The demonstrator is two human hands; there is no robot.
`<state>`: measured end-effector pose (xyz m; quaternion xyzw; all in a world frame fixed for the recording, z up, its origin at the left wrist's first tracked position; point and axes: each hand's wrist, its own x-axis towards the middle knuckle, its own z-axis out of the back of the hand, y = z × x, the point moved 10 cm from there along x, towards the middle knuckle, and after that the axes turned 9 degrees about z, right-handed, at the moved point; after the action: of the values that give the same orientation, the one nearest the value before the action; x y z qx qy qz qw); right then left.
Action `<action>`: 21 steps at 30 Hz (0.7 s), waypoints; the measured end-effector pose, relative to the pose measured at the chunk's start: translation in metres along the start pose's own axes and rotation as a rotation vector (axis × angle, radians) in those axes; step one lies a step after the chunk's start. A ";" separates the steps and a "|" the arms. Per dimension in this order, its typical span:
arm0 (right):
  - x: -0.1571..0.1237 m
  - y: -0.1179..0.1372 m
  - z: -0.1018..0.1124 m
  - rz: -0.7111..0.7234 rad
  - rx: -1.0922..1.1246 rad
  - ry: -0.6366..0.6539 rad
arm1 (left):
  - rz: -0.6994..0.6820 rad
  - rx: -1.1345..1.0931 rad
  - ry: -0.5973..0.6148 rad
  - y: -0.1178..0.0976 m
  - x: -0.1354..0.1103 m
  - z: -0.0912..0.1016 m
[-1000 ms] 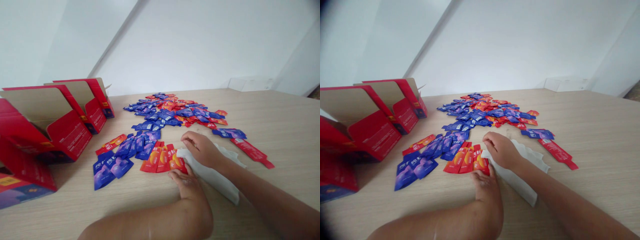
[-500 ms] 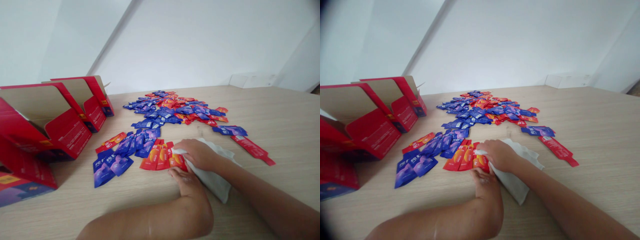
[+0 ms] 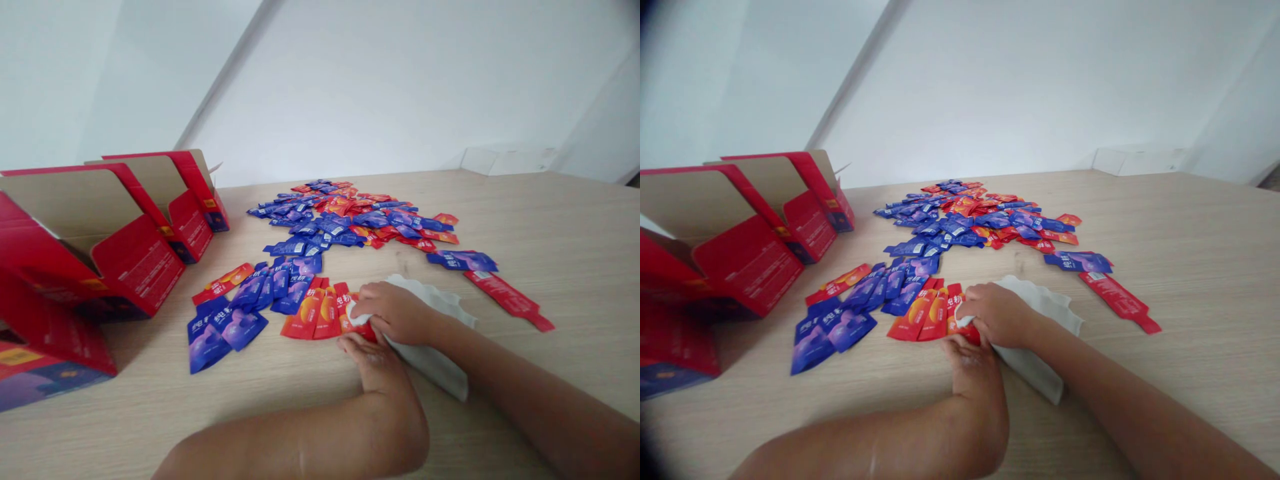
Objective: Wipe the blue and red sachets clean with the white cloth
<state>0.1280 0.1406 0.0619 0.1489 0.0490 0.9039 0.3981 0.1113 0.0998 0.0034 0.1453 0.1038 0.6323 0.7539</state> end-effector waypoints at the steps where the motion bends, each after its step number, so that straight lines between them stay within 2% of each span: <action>1: 0.000 0.002 -0.003 0.010 0.010 0.018 | -0.001 0.005 -0.001 0.001 0.000 0.001; 9: 0.006 -0.027 -0.009 -0.136 -0.071 0.003 | -0.056 0.073 -0.034 0.002 -0.008 0.012; 11: 0.003 -0.028 -0.003 -0.165 -0.063 -0.044 | -0.066 0.089 -0.037 0.002 -0.009 0.013; 14: -0.008 -0.026 0.024 -0.194 0.015 -0.243 | -0.081 0.127 -0.026 0.002 -0.010 0.010; 18: -0.032 -0.030 0.079 -0.213 0.070 -0.583 | -0.097 0.144 0.025 0.001 -0.009 0.004; 21: -0.046 -0.039 0.103 -0.257 0.050 -0.696 | -0.121 0.071 0.101 0.002 -0.006 0.003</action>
<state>0.2166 0.1299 0.1409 0.4495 -0.0492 0.7405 0.4972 0.1093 0.0944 0.0074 0.1332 0.1726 0.5879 0.7790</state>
